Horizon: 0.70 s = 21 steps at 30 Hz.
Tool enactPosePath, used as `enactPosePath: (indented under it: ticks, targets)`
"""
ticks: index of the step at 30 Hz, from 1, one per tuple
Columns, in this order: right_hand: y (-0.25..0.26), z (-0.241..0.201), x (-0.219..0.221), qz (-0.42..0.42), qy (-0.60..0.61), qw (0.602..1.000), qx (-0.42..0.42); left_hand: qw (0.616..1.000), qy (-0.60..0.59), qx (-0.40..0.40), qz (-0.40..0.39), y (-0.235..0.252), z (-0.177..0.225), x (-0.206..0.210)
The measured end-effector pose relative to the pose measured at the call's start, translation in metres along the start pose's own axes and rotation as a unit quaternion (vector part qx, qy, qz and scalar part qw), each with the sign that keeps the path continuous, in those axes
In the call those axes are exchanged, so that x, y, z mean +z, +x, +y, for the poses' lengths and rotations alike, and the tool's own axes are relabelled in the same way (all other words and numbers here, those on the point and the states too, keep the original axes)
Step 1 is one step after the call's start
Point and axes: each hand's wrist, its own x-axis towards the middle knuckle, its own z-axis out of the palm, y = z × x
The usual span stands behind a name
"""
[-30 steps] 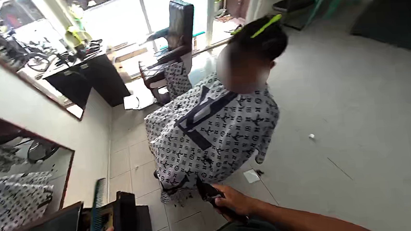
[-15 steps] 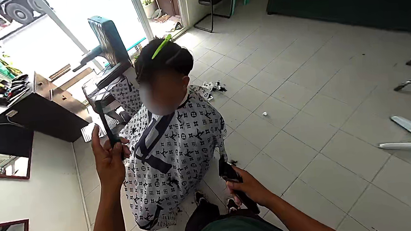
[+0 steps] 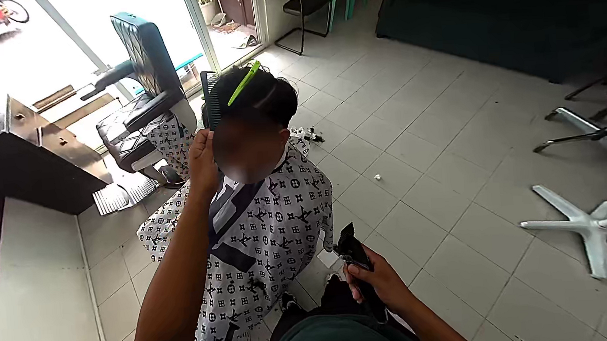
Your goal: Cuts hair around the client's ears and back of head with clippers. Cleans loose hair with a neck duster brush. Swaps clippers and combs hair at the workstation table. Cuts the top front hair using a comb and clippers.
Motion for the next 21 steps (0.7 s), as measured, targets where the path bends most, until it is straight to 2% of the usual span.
enactPosePath:
  ticks: [3, 8, 10, 12, 15, 18, 21]
  targets:
    - [0.014, -0.01, -0.007, -0.02, 0.005, 1.0, -0.002, 0.999, 0.03, 0.022, 0.036, 0.008, -0.012, -0.01]
    - [0.041, -0.025, -0.022, -0.077, 0.012, 0.997, 0.003, 0.986, 0.096, -0.001, 0.139, 0.01, -0.013, -0.022]
    - [0.052, -0.028, -0.03, -0.098, 0.011, 0.995, 0.008, 0.973, 0.167, 0.005, 0.161, 0.007, -0.008, -0.029]
    - [0.061, -0.032, -0.036, -0.109, 0.005, 0.994, 0.015, 0.933, 0.326, 0.087, 0.125, 0.005, 0.004, -0.034]
    - [0.072, -0.04, -0.039, -0.111, -0.017, 0.993, 0.03, 0.817, 0.531, 0.226, 0.004, 0.019, 0.033, -0.028]
    - [0.076, -0.044, -0.033, -0.104, -0.019, 0.994, 0.026, 0.741, 0.616, 0.259, -0.062, 0.037, 0.044, -0.023]
    - [0.077, -0.045, -0.024, -0.108, 0.002, 0.994, -0.008, 0.713, 0.643, 0.255, -0.111, 0.042, 0.04, -0.03]
